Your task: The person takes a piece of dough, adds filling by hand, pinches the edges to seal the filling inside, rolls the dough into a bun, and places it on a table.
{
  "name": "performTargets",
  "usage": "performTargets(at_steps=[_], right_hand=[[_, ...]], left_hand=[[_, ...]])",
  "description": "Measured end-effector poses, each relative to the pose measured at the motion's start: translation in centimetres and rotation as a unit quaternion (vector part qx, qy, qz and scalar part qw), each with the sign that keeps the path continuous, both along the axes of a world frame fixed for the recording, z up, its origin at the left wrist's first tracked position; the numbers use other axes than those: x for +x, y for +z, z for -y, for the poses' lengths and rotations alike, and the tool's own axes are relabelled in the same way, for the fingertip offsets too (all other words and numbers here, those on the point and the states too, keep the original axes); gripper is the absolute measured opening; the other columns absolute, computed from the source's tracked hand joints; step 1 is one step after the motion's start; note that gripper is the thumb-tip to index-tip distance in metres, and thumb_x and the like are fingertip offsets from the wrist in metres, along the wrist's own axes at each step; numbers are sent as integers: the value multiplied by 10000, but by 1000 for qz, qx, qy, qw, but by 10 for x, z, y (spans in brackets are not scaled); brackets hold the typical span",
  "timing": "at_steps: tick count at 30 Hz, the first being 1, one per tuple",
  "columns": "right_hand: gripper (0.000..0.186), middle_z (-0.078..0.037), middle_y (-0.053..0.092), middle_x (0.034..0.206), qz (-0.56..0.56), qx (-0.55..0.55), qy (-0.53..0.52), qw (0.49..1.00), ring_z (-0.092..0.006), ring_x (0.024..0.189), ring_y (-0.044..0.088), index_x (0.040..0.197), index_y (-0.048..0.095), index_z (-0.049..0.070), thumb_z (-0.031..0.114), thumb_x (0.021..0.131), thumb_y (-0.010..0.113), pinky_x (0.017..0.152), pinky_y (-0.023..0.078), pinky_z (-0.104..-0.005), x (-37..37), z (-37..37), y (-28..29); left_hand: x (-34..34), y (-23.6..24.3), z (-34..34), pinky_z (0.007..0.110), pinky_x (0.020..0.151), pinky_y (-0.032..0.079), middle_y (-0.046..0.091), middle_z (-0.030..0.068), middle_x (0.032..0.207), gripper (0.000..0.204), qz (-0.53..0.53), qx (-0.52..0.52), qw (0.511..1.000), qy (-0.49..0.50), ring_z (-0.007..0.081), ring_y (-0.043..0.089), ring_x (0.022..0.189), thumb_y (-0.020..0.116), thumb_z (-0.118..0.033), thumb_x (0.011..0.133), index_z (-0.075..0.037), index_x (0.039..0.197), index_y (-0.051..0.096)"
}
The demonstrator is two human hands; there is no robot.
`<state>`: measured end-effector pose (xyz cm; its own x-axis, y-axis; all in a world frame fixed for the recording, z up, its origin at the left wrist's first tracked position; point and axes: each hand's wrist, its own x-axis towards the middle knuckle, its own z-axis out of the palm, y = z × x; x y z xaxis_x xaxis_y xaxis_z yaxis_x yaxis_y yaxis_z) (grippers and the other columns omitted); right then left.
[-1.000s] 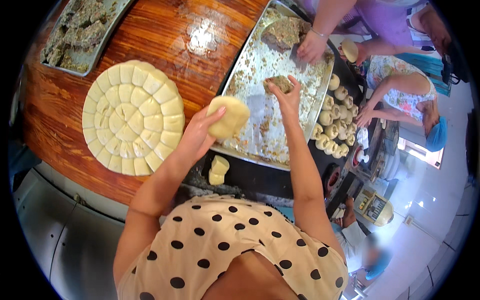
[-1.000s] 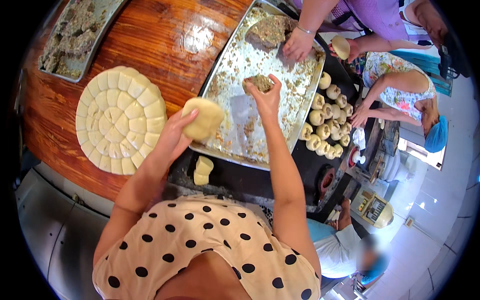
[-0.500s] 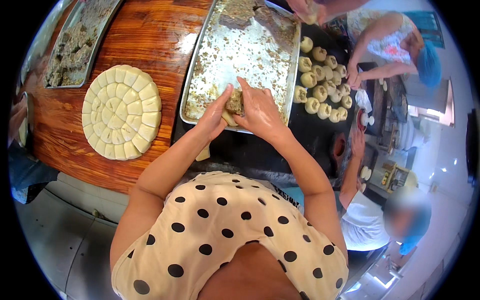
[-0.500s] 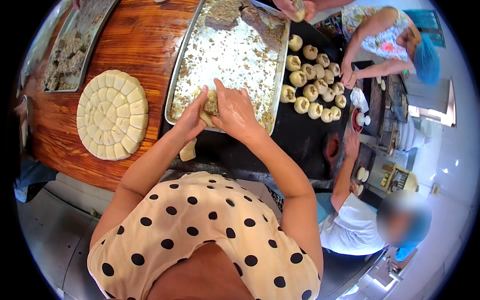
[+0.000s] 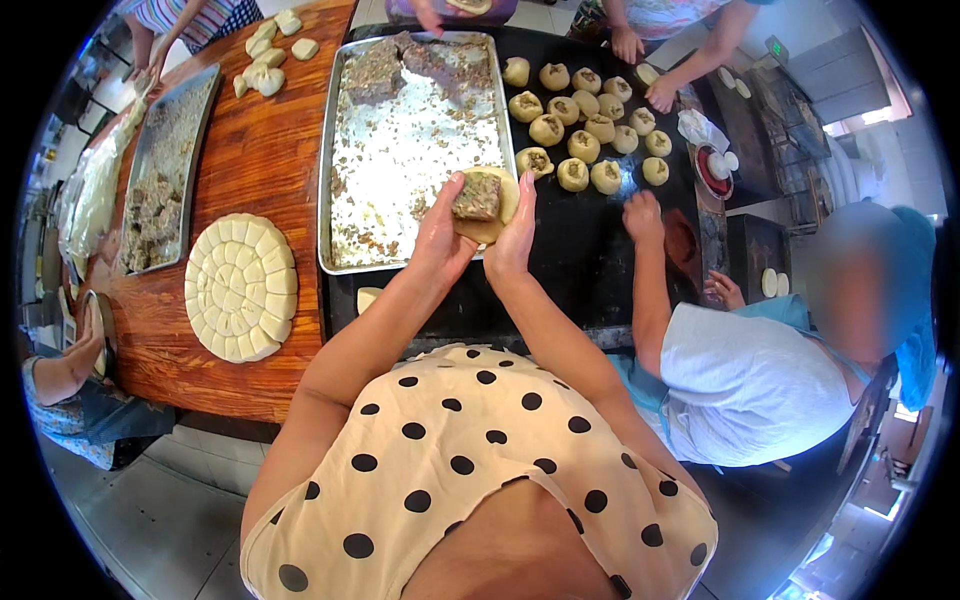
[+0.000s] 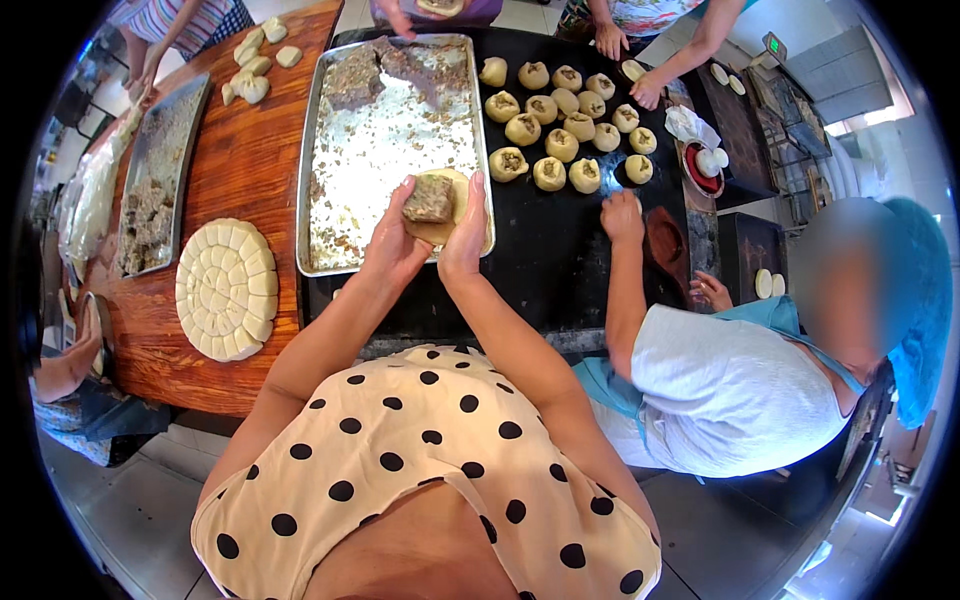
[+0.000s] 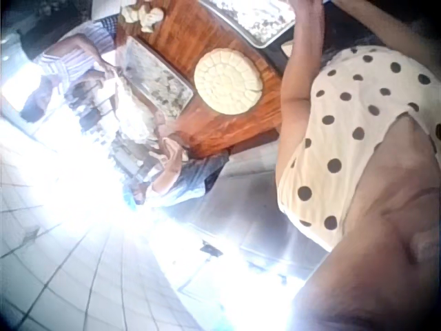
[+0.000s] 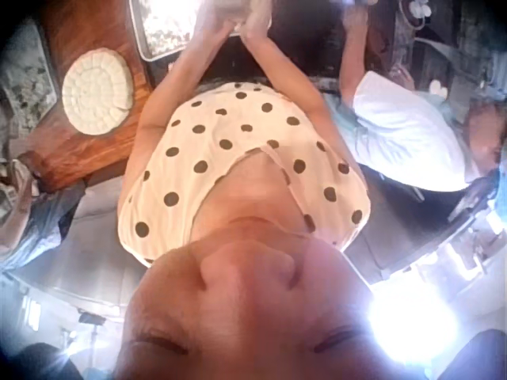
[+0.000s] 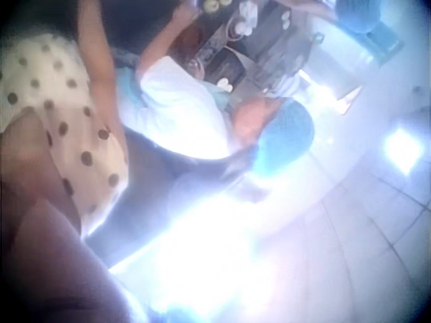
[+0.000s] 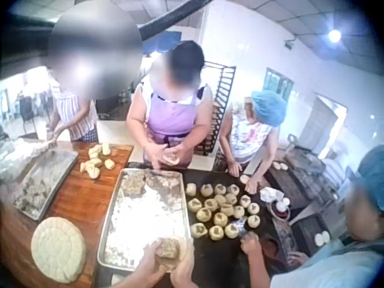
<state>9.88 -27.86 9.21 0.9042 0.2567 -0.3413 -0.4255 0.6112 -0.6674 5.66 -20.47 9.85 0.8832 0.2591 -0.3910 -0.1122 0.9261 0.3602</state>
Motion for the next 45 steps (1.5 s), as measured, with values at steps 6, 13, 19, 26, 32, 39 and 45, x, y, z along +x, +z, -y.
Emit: performTargets(at_steps=[6,13,19,26,32,39,45], right_hand=[[398,-71,622,1078,59,-86,-49,993,-166,971,582,1140,628,-2,352,996,517,876,470,-303,5,17,15],[317,-77,654,1051,112,-137,-41,983,-150,945,592,1110,659,-20,245,993,531,839,476,-291,12,24,-10],[299,-70,682,991,103,-192,75,973,-136,887,608,998,708,-48,222,949,591,777,476,-267,31,30,-49],[334,-124,643,1127,61,-80,89,991,-195,995,621,1196,623,-51,163,945,576,887,488,-315,35,22,-61],[594,-148,559,1319,-24,-4,198,980,-238,1150,574,1373,493,4,470,1010,443,1010,424,-361,37,40,-43],[305,-120,687,1111,286,-260,46,921,-186,1044,624,1149,653,-40,187,970,556,933,461,-305,8,26,-40],[241,-86,705,1033,190,-175,39,965,-188,961,646,1079,679,-28,126,928,571,886,480,-289,20,29,-53]], left_hand=[[10,14,41,364,927,503,593,79,1134,320,-6,138,990,17,194,596,1038,604,-251,966,-77,1218,512],[15,9,46,364,932,501,586,62,1125,289,-63,143,988,13,194,587,1057,573,-236,982,-86,1218,501],[14,-28,30,409,884,519,603,49,1103,277,-119,185,975,-41,211,613,1010,578,-233,972,-105,1212,524],[20,-36,10,446,817,574,601,72,1094,263,-104,162,978,-84,225,633,990,569,-230,981,-94,1201,525],[17,-20,9,405,914,532,606,133,1198,509,-164,151,965,-140,229,627,1059,511,-475,977,-21,1206,550],[23,-53,4,373,720,491,660,137,838,708,-240,459,845,-130,226,604,727,383,-609,978,41,968,664],[31,-41,-1,396,782,506,664,179,994,702,-263,509,786,-232,271,645,850,388,-601,972,54,1082,613]])
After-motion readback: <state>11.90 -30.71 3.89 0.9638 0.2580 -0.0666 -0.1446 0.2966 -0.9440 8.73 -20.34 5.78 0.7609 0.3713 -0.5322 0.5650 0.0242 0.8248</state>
